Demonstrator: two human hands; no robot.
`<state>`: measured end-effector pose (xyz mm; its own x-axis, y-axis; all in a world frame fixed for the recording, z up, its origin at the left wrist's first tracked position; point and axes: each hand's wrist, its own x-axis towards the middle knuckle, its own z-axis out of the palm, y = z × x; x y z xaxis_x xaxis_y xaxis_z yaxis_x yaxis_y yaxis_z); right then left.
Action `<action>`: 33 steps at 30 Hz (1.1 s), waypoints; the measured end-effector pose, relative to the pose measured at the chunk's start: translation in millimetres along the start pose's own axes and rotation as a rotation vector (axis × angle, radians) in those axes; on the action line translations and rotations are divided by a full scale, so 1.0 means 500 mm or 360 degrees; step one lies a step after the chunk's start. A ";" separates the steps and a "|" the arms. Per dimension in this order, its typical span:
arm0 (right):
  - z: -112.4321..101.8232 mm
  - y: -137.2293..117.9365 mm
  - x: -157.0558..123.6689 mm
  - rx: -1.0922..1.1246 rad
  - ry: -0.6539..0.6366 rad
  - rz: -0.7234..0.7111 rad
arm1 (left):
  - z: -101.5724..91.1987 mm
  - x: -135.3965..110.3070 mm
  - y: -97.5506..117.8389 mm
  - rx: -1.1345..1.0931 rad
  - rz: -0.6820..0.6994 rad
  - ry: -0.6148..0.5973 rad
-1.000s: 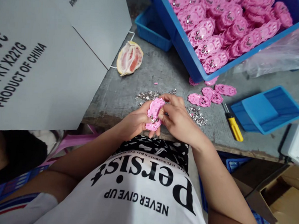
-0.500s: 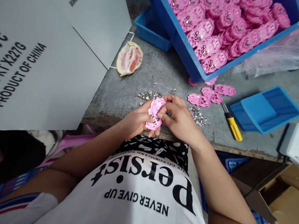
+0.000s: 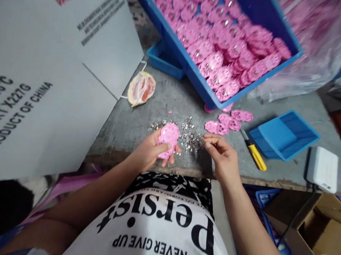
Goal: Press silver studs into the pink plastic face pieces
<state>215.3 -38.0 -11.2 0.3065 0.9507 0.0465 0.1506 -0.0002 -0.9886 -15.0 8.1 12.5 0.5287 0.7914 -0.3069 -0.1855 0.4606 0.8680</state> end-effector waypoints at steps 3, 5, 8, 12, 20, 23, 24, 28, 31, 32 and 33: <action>-0.036 0.017 -0.007 -0.0015 0.0151 0.0050 | -0.005 0.010 0.004 0.0034 -0.0038 0.0071; -0.061 0.029 -0.008 -0.0064 0.0256 0.0055 | -0.007 0.020 0.010 0.0080 -0.0034 0.0113; -0.099 0.052 -0.009 -0.0158 0.0397 0.0074 | -0.008 0.038 0.019 0.0187 -0.0005 0.0176; -0.149 0.094 -0.017 -0.0341 0.0535 0.0093 | -0.012 0.075 0.042 0.0230 0.0072 0.0213; -0.189 0.169 -0.042 -0.0827 0.0570 -0.0078 | -0.028 0.246 0.261 0.0176 0.0504 0.0203; -0.190 0.190 -0.046 -0.0880 0.0569 -0.0116 | -0.032 0.347 0.371 0.0295 0.0590 0.0297; -0.191 0.196 -0.048 -0.0892 0.0568 -0.0122 | -0.032 0.383 0.402 0.0392 0.0606 0.0338; -0.199 0.215 -0.055 -0.0917 0.0548 -0.0132 | -0.024 0.513 0.487 0.1031 0.0688 0.0785; -0.202 0.222 -0.060 -0.0927 0.0556 -0.0160 | -0.022 0.578 0.512 0.1654 0.0566 0.0934; -0.202 0.223 -0.061 -0.0930 0.0559 -0.0169 | -0.024 0.592 0.515 0.1854 0.0525 0.0942; -0.202 0.223 -0.061 -0.0935 0.0560 -0.0176 | -0.027 0.602 0.516 0.2017 0.0489 0.0941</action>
<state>317.6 -98.4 -108.5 0.5318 0.7977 0.2843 0.6518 -0.1713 -0.7388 85.2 370.5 139.0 0.1290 0.9853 0.1123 0.7905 -0.1706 0.5882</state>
